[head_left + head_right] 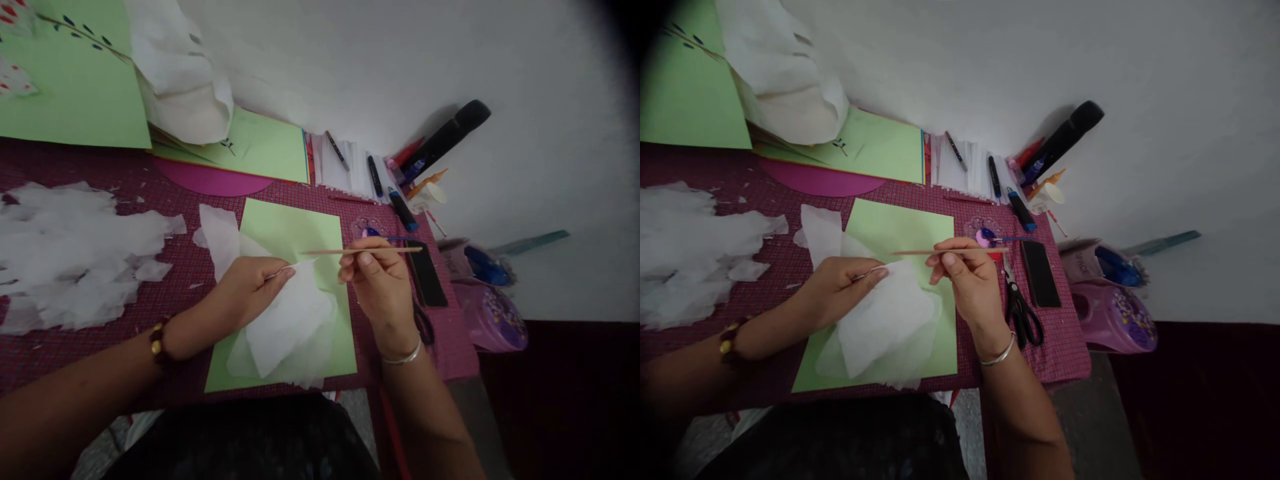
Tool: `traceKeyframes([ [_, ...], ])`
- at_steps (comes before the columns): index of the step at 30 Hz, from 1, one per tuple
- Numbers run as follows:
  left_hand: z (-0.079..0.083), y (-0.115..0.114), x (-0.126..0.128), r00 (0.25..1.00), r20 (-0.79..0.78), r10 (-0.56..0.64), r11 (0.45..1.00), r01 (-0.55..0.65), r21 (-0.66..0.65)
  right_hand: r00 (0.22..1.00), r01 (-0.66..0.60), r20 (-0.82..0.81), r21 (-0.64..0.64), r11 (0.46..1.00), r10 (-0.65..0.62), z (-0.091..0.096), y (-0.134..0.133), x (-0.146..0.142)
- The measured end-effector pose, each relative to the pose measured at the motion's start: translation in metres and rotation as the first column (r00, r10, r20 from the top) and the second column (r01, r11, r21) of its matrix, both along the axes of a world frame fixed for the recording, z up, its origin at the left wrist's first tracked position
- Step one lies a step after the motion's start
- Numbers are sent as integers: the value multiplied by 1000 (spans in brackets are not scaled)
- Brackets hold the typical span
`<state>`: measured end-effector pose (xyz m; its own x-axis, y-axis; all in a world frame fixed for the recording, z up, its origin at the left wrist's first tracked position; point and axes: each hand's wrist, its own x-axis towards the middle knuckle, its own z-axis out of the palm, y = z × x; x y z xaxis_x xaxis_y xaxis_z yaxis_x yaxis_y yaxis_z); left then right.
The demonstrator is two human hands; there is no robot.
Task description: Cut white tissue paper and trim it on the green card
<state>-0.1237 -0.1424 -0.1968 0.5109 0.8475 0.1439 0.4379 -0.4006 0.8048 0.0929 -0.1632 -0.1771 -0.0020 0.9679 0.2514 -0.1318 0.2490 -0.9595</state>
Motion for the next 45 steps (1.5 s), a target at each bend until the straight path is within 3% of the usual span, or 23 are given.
traceKeyframes([
  [6,-3,0,-2,999,-8,-40,996,40,79,980,101,154,154,983,-125,-6,-6,-9],
  [10,-5,-1,-3,999,-17,-35,991,37,128,955,120,248,186,975,-165,-5,-9,-10],
  [19,-9,-1,-2,998,-48,-26,990,33,139,972,28,228,141,990,-60,-5,-8,-10],
  [45,-12,-2,-1,996,-89,-17,988,30,152,961,63,252,214,975,-118,-3,-12,-14],
])
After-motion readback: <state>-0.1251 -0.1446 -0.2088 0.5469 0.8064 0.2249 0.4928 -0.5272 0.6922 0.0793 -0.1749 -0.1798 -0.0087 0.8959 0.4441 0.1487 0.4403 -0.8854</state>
